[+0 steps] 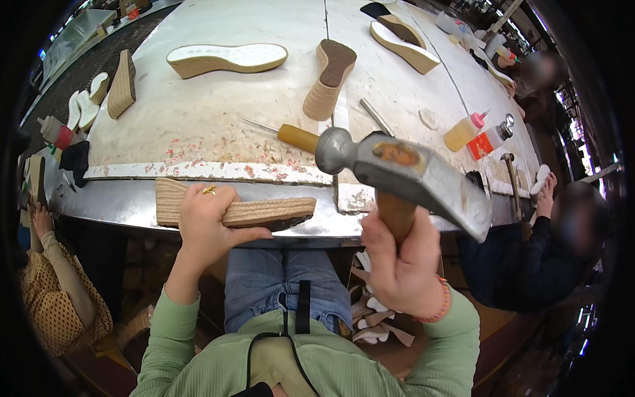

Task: The person uses a metal awl to poke and align holes along the edge of a woven wedge shoe heel, then uses a hammer to tap the awl and secure the stitching. The person rotates the heel to work different sections and inspects the alignment.

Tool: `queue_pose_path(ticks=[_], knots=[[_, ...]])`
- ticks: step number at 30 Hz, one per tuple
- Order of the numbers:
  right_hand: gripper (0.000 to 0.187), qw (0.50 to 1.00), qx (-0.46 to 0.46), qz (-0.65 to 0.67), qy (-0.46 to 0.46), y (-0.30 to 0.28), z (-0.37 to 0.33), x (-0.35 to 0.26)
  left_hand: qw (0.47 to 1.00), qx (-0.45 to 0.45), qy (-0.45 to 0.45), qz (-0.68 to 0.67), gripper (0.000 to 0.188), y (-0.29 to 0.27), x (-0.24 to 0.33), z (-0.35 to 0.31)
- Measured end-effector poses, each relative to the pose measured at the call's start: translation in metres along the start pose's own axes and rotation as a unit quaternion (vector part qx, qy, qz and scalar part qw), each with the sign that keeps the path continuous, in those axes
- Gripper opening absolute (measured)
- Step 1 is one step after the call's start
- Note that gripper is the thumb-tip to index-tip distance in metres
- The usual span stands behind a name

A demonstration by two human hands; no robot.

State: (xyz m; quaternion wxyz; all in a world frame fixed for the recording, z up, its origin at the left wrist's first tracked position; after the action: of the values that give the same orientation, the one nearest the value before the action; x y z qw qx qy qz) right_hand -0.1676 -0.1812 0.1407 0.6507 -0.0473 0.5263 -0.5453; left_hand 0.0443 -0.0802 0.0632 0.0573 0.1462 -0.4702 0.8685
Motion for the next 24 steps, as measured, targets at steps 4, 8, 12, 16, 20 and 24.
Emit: queue_pose_path(ticks=[4,8,12,16,20,24], knots=[[0.028,0.979,-0.123,-0.036,0.158,0.017,-0.016,0.029,1.000,-0.026,0.004,0.005,0.061,0.004,0.004,0.003],[0.026,0.987,0.050,0.107,0.104,-0.014,-0.023,0.013,1.000,-0.018,-0.006,0.000,0.061,0.004,0.000,-0.002],[0.018,0.980,-0.111,-0.021,0.164,0.011,-0.027,0.033,1.000,0.021,0.007,-0.011,0.061,0.004,0.003,0.000],[0.019,0.988,0.058,0.099,0.101,-0.017,-0.026,0.009,1.000,-0.004,-0.012,-0.001,0.060,0.005,0.000,-0.006],[0.025,0.973,-0.174,-0.073,0.131,0.010,-0.016,0.024,1.000,0.024,0.013,-0.001,0.059,0.003,0.009,0.000],[0.023,0.998,0.012,0.046,0.028,-0.012,0.003,-0.013,1.000,0.019,-0.014,-0.009,0.058,0.002,0.000,0.000]])
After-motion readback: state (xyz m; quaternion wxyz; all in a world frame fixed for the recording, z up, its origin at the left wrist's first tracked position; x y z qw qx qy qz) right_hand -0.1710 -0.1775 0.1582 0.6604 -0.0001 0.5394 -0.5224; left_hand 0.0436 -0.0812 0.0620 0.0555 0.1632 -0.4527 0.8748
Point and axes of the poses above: each hand's wrist, its own z-axis towards the middle knuckle, its own y-axis out of the palm, x = y × z, the point moved 5 cm from there along z, towards the middle knuckle, and after that the axes turned 4 degrees about z, right-handed, at the moved point
